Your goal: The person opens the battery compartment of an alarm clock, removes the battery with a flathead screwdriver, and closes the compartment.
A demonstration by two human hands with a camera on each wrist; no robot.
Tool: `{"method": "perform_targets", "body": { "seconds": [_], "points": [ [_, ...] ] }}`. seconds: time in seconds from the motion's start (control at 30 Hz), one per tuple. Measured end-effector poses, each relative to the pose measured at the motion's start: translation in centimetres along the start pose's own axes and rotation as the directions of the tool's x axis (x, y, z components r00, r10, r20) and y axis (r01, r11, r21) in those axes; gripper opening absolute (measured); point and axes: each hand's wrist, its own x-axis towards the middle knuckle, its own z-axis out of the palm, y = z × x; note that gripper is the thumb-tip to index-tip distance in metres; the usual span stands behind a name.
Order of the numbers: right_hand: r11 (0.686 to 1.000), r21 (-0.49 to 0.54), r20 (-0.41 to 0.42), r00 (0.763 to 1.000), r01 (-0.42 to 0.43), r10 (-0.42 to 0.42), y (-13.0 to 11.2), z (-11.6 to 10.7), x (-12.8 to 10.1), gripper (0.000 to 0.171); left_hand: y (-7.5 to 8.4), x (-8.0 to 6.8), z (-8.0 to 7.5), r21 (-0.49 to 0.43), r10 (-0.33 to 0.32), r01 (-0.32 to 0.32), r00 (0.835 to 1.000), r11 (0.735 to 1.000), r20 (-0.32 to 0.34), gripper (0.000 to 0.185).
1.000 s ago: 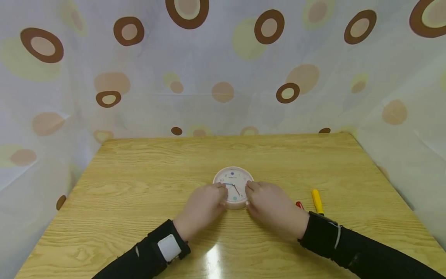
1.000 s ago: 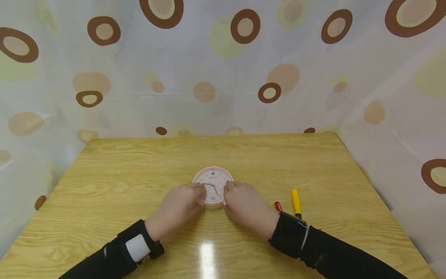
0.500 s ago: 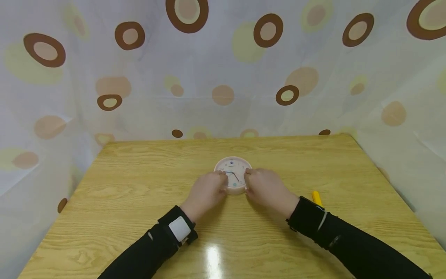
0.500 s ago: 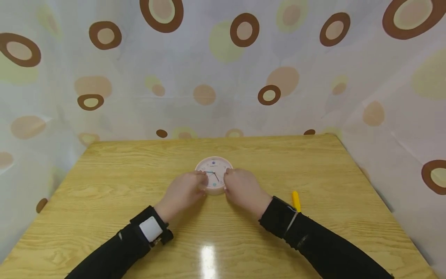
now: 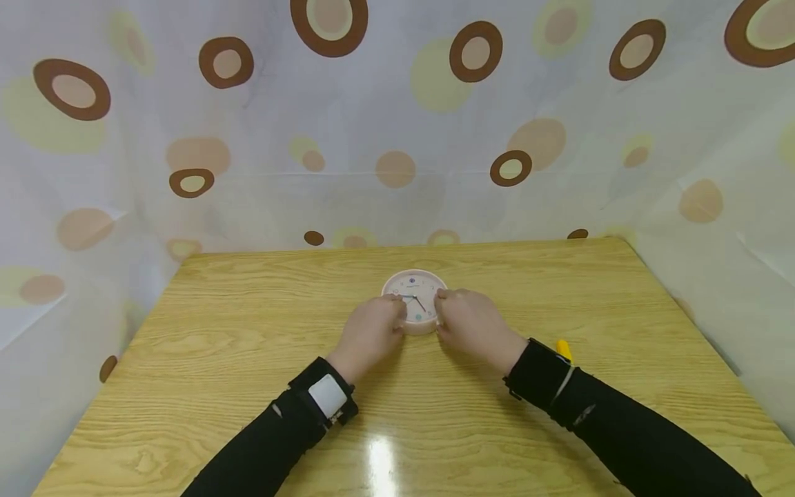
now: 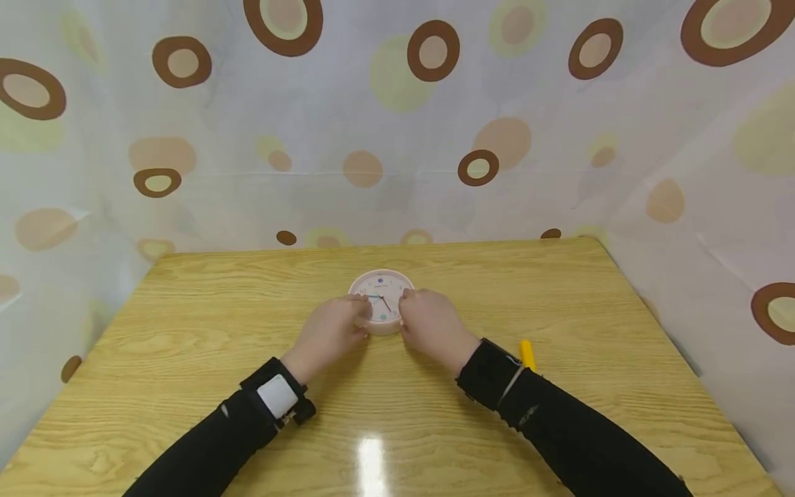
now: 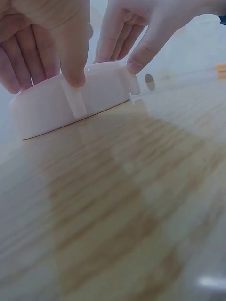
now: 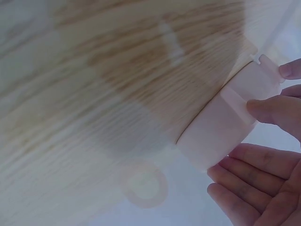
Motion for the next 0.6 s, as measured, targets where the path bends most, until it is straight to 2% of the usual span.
{"method": "perform_targets", "body": {
  "seconds": [0.27,0.6],
  "points": [
    [1.0,-0.004,0.021,1.0,-0.015,0.015,0.09,-0.17,0.06,0.026,0.02,0.37,0.2,0.019,-0.005,0.005,1.0,1.0,0.007,0.006],
    [1.0,0.015,0.026,0.999,-0.02,0.019,0.15,-0.12,0.23,0.023,0.02,0.41,0.21,0.01,-0.019,0.019,1.0,1.0,0.016,0.007]
  ]
}}
